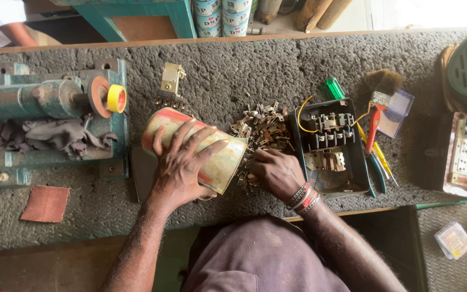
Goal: The person sorts small metal parts from a container and uses a screwdriver to adjust components inside an electrical switchboard. They repeatedly pick up parts, place them into the device, and tighten connections.
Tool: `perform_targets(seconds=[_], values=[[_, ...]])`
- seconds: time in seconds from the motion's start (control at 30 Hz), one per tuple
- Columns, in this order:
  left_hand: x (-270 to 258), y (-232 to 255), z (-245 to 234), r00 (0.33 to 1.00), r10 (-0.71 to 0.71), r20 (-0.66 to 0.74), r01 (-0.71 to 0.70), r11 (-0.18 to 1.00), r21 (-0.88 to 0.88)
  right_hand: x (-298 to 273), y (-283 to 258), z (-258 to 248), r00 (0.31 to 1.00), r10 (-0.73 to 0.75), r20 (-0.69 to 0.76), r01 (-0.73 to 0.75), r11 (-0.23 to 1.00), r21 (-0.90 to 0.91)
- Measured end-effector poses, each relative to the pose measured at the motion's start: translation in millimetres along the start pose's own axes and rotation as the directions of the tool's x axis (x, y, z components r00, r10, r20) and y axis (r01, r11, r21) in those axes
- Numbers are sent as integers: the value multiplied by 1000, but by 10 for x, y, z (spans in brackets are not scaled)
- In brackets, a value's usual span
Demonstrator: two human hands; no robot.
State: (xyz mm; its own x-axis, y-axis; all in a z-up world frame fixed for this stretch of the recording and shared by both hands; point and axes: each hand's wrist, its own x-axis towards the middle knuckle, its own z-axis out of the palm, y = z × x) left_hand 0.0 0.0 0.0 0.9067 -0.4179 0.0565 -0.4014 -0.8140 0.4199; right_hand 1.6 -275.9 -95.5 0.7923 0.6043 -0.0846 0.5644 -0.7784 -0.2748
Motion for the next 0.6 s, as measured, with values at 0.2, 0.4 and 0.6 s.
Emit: perform_targets(seconds=[0.2,0.4,0.6], values=[[2,0,8,999,32,-28,-32,999,15,83,-156,-145,971,14,-238,-5,999,40],[19,35,-49,999,34,-37,-35,999,-25,-99,-154,-419,966,230,-121,23,387,922],[36,385,-253,969,119,-215,-203,883,-423,-428,-253,-642,982,190,13,106,-602,792]])
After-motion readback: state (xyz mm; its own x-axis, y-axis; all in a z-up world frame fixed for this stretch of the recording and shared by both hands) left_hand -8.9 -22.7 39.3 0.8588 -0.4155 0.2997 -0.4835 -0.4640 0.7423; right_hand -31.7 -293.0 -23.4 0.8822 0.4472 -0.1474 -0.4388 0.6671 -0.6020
